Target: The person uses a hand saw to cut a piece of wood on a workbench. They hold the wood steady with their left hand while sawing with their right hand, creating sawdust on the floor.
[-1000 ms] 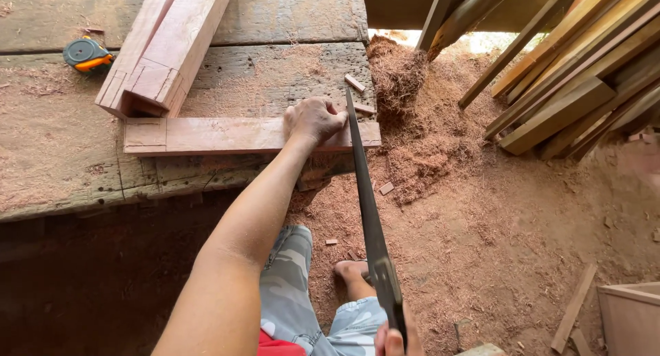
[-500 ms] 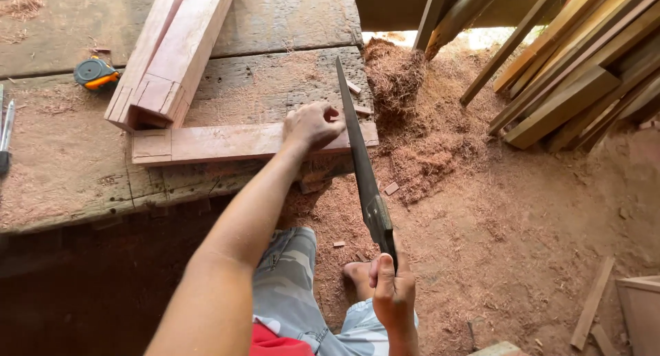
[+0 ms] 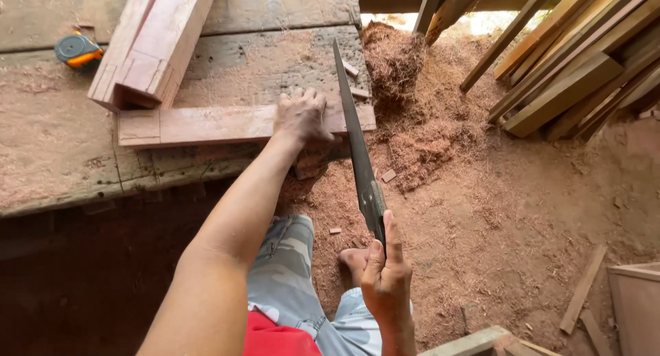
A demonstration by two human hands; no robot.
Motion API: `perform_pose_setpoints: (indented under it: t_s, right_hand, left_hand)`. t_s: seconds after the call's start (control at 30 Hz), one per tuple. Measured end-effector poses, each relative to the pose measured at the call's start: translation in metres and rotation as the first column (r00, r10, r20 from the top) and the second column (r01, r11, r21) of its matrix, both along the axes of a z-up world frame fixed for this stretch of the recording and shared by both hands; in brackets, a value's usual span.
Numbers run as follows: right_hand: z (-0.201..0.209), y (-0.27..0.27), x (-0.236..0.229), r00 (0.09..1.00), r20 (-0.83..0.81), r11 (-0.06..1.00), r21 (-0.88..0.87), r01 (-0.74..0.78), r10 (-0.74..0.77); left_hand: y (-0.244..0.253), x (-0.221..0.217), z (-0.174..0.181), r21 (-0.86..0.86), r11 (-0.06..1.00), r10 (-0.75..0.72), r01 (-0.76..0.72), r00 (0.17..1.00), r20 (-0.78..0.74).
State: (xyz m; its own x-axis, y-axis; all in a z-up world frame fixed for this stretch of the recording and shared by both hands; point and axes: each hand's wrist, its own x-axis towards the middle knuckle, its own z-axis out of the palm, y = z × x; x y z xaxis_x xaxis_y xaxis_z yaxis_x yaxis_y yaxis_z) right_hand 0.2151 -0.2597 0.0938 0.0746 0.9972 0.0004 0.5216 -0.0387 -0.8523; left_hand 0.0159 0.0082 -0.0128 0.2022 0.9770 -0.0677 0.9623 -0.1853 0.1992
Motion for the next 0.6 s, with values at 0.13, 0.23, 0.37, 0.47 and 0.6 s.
perform_pose_setpoints:
  t_s: [0.13,0.23,0.37,0.47,0.6]
  right_hand:
    - [-0.027,-0.05,0.02,0.998,0.06,0.993,0.113,0.018,-0.025]
    - [-0.056,-0.114,0.052,0.997,0.02,0.993,0.095,0.076,-0.078]
    - [-0.082,-0.148,0.075,0.995,-0.064,0.987,0.133,0.085,-0.077]
    - [-0.04,-0.08,0.041,0.996,0.054,0.995,0.075,0.067,-0.071]
    - [-0.018,-0.022,0.014,0.961,0.276,0.988,0.155,-0.019,-0.025]
  left_hand:
    - [-0.001,0.0,0.002,-0.008,1.0,0.019,-0.019,0.999,0.033]
    - [-0.002,0.003,0.002,0.033,0.999,0.021,-0.023,0.998,0.054]
    - [-0.004,0.003,0.014,0.055,0.998,0.013,-0.015,0.999,0.045]
    - [-0.005,0.0,0.01,0.041,0.999,0.002,-0.003,1.0,0.03]
    - [0.0,0.001,-0.006,0.03,1.0,-0.011,0.01,0.999,0.04]
